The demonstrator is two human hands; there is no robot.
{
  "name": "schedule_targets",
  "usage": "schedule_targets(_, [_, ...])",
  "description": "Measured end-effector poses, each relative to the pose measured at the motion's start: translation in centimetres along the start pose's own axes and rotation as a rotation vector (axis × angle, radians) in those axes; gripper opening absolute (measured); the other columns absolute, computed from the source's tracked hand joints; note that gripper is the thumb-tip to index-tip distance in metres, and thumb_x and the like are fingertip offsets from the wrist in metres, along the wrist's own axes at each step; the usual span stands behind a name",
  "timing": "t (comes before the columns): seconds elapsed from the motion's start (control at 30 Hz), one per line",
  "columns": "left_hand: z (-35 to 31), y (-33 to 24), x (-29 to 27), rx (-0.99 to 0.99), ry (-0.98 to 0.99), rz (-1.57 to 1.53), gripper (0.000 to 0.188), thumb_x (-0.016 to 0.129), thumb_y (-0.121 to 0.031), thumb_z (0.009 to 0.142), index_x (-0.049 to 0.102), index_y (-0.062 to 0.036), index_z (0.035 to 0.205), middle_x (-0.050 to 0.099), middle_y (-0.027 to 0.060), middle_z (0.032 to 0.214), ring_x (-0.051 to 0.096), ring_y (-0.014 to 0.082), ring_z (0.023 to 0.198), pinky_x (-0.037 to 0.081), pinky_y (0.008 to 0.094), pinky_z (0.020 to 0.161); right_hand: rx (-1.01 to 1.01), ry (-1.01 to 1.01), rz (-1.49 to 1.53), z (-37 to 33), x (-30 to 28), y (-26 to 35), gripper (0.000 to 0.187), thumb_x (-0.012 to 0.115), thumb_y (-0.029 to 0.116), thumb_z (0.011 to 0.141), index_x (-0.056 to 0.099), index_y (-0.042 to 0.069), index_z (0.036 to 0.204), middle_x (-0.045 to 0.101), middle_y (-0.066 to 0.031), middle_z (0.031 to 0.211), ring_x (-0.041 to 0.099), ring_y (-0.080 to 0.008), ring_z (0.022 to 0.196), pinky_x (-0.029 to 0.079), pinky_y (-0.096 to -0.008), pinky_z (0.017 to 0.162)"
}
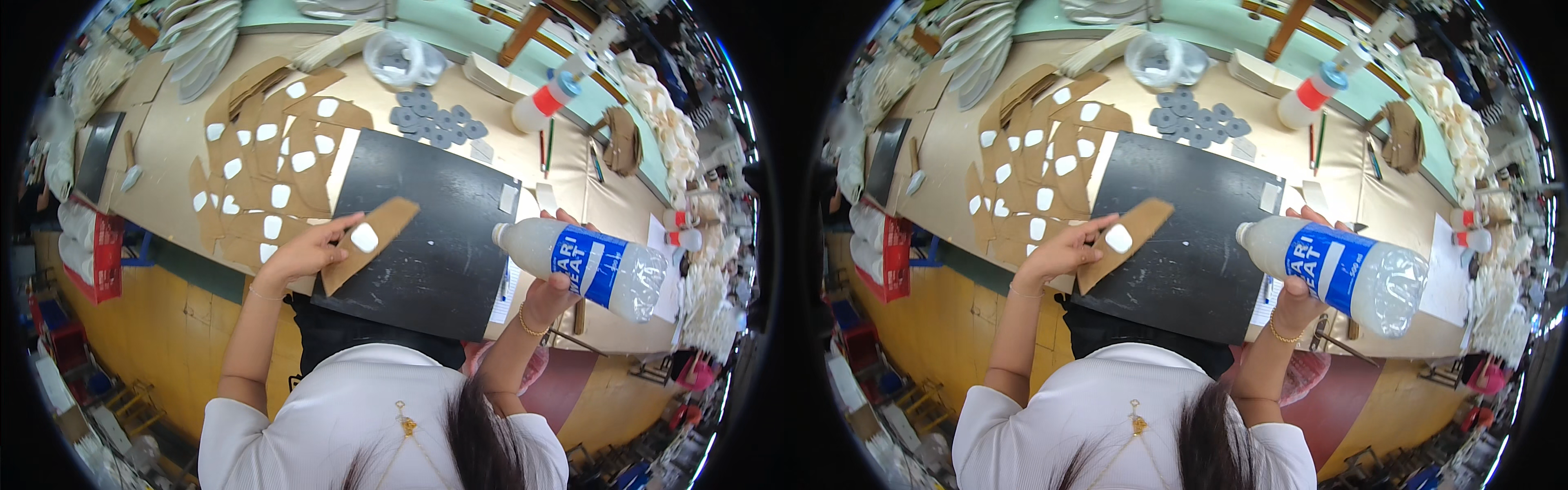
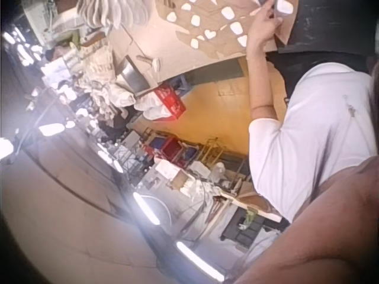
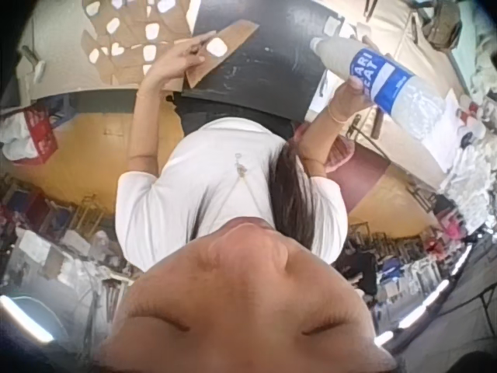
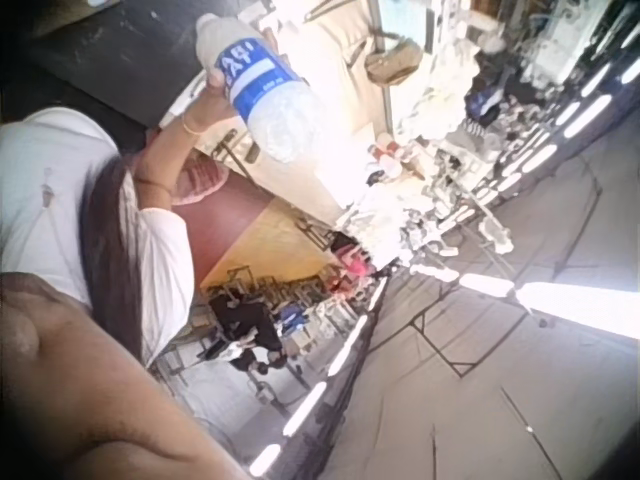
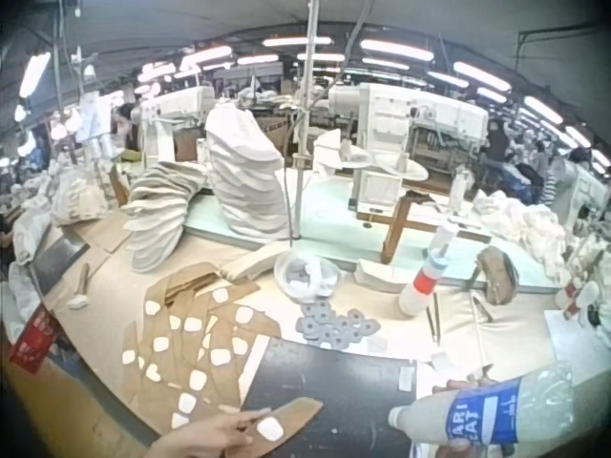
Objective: The person applies glue from a squeeze bottle onto multiple small brown cardboard pieces laid out on a worktable. They then pick up a white fabric piece and place it onto one of the glued cardboard pieces.
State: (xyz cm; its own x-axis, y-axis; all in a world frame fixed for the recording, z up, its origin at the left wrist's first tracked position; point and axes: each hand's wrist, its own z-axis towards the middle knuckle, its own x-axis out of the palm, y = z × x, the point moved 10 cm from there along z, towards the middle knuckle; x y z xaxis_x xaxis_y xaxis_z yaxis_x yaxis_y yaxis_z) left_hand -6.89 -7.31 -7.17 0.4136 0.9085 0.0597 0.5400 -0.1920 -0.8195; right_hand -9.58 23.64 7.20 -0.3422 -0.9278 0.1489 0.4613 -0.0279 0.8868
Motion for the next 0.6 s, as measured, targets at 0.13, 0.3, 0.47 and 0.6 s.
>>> schedule_targets(0.13, [1.7,-1.2,4.5,0.22,0.318,0.563,0.059,0.049,0.0,0.082,0.038,-0.0124,0.138,0.054,0.0134,0.118,0.053,0.0231,0.098,0.041,0.031,0.087,-0.034,-0.048,0.0,0.5,-2.0,0.3,0.086,0.077,0.05,0.064,0.038,0.002,0.124,0.057,-0.026,0.11,0.059,-0.0385,0.101,0.051,-0.051,0.086])
schedule_targets(0.3, [3.6,-5.4,7.5,0.291,0.347,1.038,0.054,0.056,-0.012,0.082,0.042,-0.0105,0.135,0.053,0.0173,0.104,0.051,0.0316,0.098,0.041,0.0363,0.089,-0.058,-0.148,-0.067,0.3,-6.2,0.3,0.085,0.076,0.048,0.066,0.037,0.001,0.125,0.056,-0.0264,0.112,0.058,-0.0379,0.102,0.05,-0.0516,0.088])
schedule_targets(0.47, [6.8,-12.5,8.6,0.537,0.017,1.0,0.047,0.06,-0.019,0.082,0.049,-0.0057,0.126,0.053,0.0159,0.101,0.051,0.0311,0.098,0.041,0.0387,0.088,-0.135,-0.288,-0.15,1.6,-8.9,0.9,0.078,0.073,0.041,0.074,0.034,-0.004,0.124,0.053,-0.0253,0.117,0.056,-0.0367,0.106,0.048,-0.0469,0.092])
schedule_targets(0.6, [12.1,-14.4,12.3,0.699,-0.141,0.935,0.045,0.065,-0.022,0.079,0.055,-0.0037,0.119,0.053,0.0138,0.102,0.051,0.0305,0.1,0.041,0.039,0.088,-0.08,-0.303,-0.124,2.2,-8.8,-0.8,0.082,0.074,0.041,0.073,0.031,-0.004,0.126,0.054,-0.0238,0.118,0.057,-0.0343,0.105,0.049,-0.0448,0.092])
